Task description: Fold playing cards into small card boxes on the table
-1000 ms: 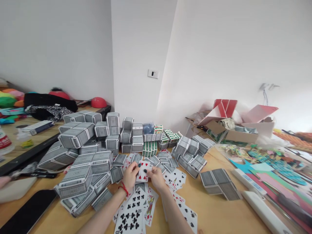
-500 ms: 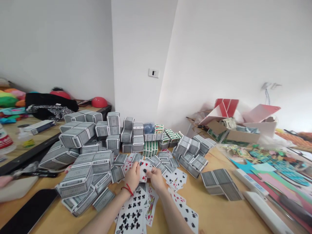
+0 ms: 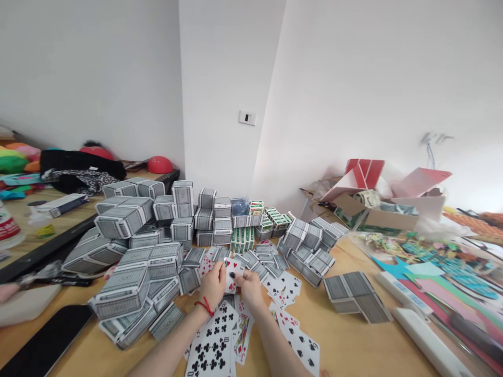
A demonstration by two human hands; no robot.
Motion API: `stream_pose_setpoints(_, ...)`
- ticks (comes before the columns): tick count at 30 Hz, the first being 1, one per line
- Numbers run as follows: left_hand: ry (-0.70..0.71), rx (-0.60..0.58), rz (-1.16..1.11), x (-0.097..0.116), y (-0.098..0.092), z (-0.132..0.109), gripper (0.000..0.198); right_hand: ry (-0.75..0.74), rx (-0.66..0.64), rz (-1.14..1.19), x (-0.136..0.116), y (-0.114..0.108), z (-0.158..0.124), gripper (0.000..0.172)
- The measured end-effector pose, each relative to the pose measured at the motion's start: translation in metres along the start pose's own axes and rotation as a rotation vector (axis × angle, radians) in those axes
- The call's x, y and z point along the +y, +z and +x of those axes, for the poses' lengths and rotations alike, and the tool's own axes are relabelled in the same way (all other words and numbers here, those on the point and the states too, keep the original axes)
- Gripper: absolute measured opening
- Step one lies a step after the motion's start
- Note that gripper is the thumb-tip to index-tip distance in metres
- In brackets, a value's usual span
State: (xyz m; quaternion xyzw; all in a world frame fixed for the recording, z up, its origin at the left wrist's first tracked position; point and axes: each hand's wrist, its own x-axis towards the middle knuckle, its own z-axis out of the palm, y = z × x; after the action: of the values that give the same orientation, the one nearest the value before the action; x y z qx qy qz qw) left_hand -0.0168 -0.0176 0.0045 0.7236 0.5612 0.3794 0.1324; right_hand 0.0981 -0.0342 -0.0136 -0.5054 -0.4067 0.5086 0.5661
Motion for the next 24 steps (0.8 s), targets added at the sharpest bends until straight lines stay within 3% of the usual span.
stream_pose_setpoints(10,0.065,-0.137,-0.010,-0.001,-0.001,0.001,0.019,-0.050,-0.012,-0.024,-0.001,-0.007,0.002,0.034)
stream_pose_setpoints(17,0.021,-0.104,0.111,-0.002,0.001,0.001,0.020,-0.095,-0.022,-0.042,-0.002,-0.008,0.004,0.033)
stream_pose_setpoints(24,-0.019,-0.092,0.199,-0.003,-0.005,0.003,0.019,-0.085,-0.208,-0.055,-0.015,-0.006,-0.003,0.017)
